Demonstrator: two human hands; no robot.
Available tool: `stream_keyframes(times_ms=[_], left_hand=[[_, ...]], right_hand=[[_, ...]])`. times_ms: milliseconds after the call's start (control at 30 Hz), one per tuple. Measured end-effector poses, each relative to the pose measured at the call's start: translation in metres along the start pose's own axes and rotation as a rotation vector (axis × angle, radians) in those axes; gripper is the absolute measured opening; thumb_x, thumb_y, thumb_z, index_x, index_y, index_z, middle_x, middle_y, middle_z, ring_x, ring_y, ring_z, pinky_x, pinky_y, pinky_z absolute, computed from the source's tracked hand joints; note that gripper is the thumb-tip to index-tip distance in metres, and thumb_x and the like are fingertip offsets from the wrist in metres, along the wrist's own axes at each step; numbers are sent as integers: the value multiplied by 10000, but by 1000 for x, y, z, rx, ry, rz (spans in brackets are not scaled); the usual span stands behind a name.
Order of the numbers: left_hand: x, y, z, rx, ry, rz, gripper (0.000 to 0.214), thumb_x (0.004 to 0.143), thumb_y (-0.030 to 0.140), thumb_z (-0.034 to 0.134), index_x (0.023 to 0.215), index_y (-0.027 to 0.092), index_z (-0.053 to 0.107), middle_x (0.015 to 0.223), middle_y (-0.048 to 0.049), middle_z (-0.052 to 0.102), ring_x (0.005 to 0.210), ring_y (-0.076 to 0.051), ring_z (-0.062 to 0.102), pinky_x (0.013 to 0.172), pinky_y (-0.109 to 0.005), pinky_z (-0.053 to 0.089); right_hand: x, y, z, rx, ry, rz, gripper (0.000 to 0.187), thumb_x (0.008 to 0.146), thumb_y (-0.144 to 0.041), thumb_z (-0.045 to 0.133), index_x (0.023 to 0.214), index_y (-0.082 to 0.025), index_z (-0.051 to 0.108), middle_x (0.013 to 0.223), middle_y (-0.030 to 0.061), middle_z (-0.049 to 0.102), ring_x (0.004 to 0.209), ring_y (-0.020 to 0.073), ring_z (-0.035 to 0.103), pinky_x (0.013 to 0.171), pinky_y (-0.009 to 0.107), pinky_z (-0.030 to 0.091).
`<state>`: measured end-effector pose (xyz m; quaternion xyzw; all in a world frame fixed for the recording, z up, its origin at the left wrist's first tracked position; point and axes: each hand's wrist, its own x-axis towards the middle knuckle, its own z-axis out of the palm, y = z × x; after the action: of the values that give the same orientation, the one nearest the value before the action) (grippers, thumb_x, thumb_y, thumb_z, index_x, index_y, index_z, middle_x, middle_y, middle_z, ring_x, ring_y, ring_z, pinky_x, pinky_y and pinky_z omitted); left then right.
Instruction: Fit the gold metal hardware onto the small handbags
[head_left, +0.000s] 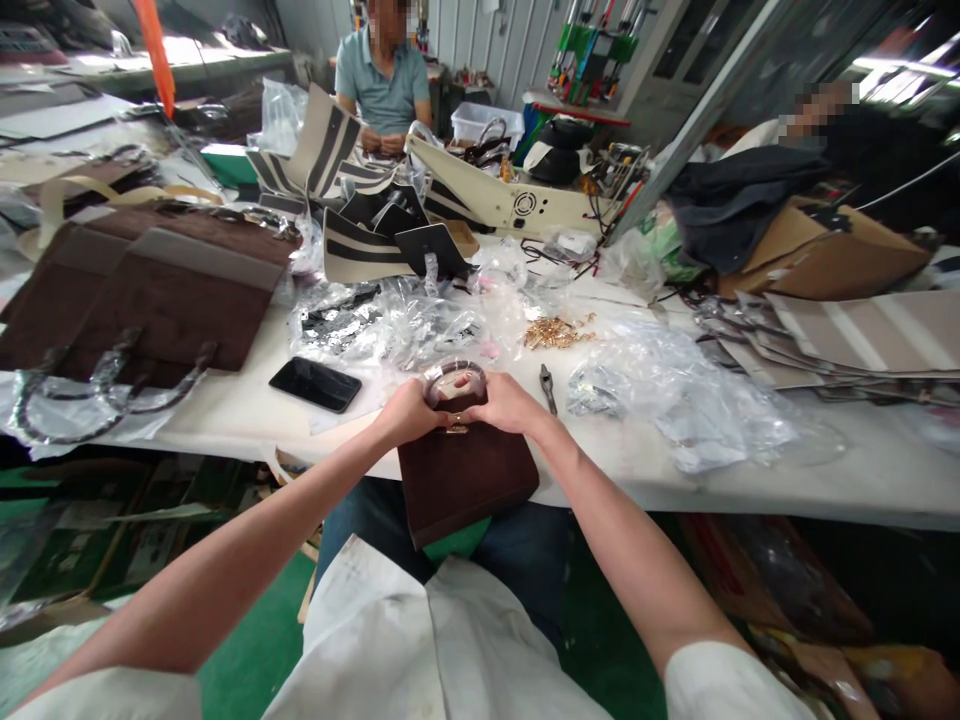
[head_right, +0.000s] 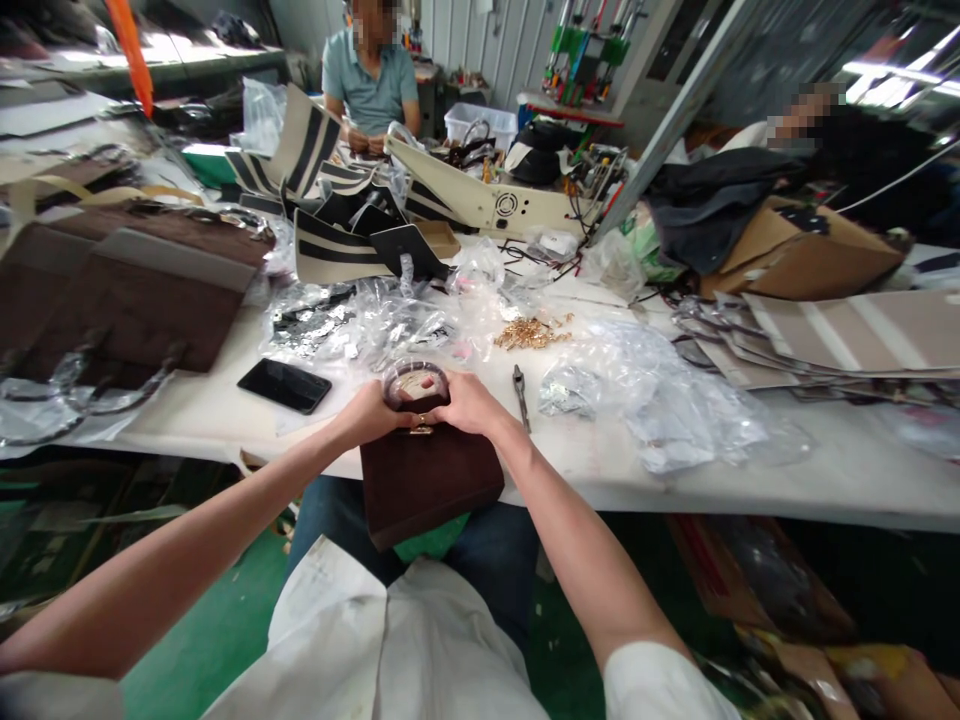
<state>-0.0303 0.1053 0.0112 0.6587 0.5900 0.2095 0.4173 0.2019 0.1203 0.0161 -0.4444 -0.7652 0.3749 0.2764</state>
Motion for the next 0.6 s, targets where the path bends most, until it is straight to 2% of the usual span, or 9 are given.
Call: stream_keyframes(times_ms=[100, 167, 233, 300, 367, 433, 500, 600], left_hand=[[-13, 3, -2, 99, 59, 65, 386, 719, 422, 965, 992, 209, 794, 868, -71, 771, 882, -363, 745, 768, -401, 537], [-28, 0, -2, 189, 201, 141, 598, 700, 355, 979, 1233, 191, 763, 1043, -124, 784, 1043, -419, 740, 916, -468, 567], [-46, -9, 0, 225, 347, 192, 843, 742, 367, 966, 1490, 178, 627, 1241, -174, 745, 1199, -447, 699, 1053, -542, 556], [-64, -23, 3, 207, 396, 215, 873, 844, 396, 899, 1601, 186, 520, 1362, -192, 683, 1292, -438, 662, 1137, -589, 535], [-77, -37, 6, 186, 339, 269, 740, 916, 365, 827, 1586, 220, 546, 1447, -188, 623, 1366, -421, 626, 1196, -604, 513], [-83, -48, 9, 174, 287, 308, 579, 938, 321, 791, 1492, 244, 640, 1509, -181, 566, 1429, -417, 586, 1236, -609, 493], [-82, -53, 11, 162, 293, 303, 459, 927, 296, 791, 1376, 249, 707, 1505, -170, 549, 1429, -415, 578, 1242, -612, 493], [-75, -48, 11, 126, 280, 300, 362, 907, 252, 785, 1262, 244, 717, 1406, -147, 582, 1325, -371, 620, 1195, -578, 528]], right_hand=[[-3, 8, 0, 7, 3, 18, 550, 759, -156, 976, 1275, -252, 811, 1222, 16, 846, 1157, 283, 793, 1089, 410, 605], [-5, 12, 0, -21, 35, 41, 584, 759, -191, 998, 1305, -242, 796, 1250, 40, 841, 1174, 298, 787, 1071, 416, 608], [-6, 14, 1, -39, 50, 67, 649, 750, -215, 1017, 1352, -229, 775, 1281, 67, 834, 1181, 311, 786, 1040, 412, 616], [-7, 14, 1, -30, 54, 71, 753, 745, -214, 1023, 1441, -231, 735, 1322, 79, 824, 1195, 312, 785, 1035, 403, 616], [-7, 13, 1, -24, 70, 60, 897, 734, -203, 1030, 1553, -248, 668, 1390, 85, 802, 1239, 313, 774, 1073, 404, 602], [-8, 12, 1, -50, 98, 57, 999, 718, -206, 1042, 1621, -259, 617, 1441, 95, 779, 1281, 322, 759, 1115, 420, 584], [-9, 12, 1, -81, 118, 61, 1024, 708, -219, 1051, 1632, -259, 610, 1463, 106, 765, 1311, 333, 743, 1137, 438, 575], [-13, 15, 4, -91, 131, 68, 1005, 731, -227, 1040, 1637, -248, 604, 1453, 124, 762, 1314, 335, 735, 1138, 457, 577]])
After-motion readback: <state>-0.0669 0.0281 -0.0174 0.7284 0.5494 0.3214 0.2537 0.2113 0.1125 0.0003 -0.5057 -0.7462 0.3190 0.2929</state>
